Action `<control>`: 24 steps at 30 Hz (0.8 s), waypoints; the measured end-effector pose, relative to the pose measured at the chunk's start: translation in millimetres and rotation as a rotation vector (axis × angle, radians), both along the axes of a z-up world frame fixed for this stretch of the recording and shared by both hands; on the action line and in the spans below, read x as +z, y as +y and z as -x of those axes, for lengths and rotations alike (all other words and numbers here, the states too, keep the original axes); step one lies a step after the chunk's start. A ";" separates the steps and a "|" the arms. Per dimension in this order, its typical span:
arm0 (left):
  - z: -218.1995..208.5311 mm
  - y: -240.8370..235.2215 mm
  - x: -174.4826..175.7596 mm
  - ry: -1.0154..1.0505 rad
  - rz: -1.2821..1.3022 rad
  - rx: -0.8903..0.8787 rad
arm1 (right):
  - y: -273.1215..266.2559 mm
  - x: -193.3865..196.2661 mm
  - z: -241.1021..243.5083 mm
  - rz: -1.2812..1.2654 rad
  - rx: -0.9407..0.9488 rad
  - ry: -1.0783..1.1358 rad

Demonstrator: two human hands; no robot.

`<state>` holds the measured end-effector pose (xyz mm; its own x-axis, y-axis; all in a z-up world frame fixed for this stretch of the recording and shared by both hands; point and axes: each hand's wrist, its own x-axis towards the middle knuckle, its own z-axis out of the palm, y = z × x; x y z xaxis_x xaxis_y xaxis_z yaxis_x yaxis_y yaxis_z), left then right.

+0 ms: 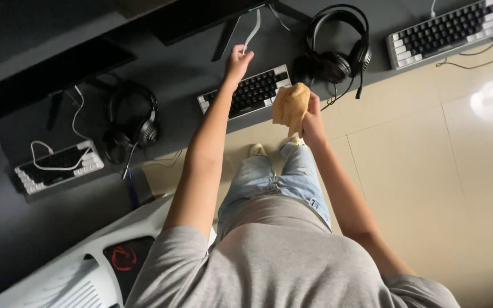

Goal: The person wipes a computer keyboard, a mouse, and a pair of headphones with a cloth. They handle each item individually, wiping the surfaces and cables before placing them back on the desk.

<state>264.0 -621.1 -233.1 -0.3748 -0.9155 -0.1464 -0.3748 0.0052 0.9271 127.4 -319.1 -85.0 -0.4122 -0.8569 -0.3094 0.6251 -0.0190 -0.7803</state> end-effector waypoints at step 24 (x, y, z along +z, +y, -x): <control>-38.6 81.3 52.5 -0.046 0.374 -0.015 | -361.0 -236.8 30.0 -0.146 0.035 0.359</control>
<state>302.6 -539.8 -180.6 -0.3893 -0.9033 0.1803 -0.4133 0.3462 0.8422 97.4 -680.1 -321.8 -0.4879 -0.8301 -0.2701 0.3097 0.1246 -0.9426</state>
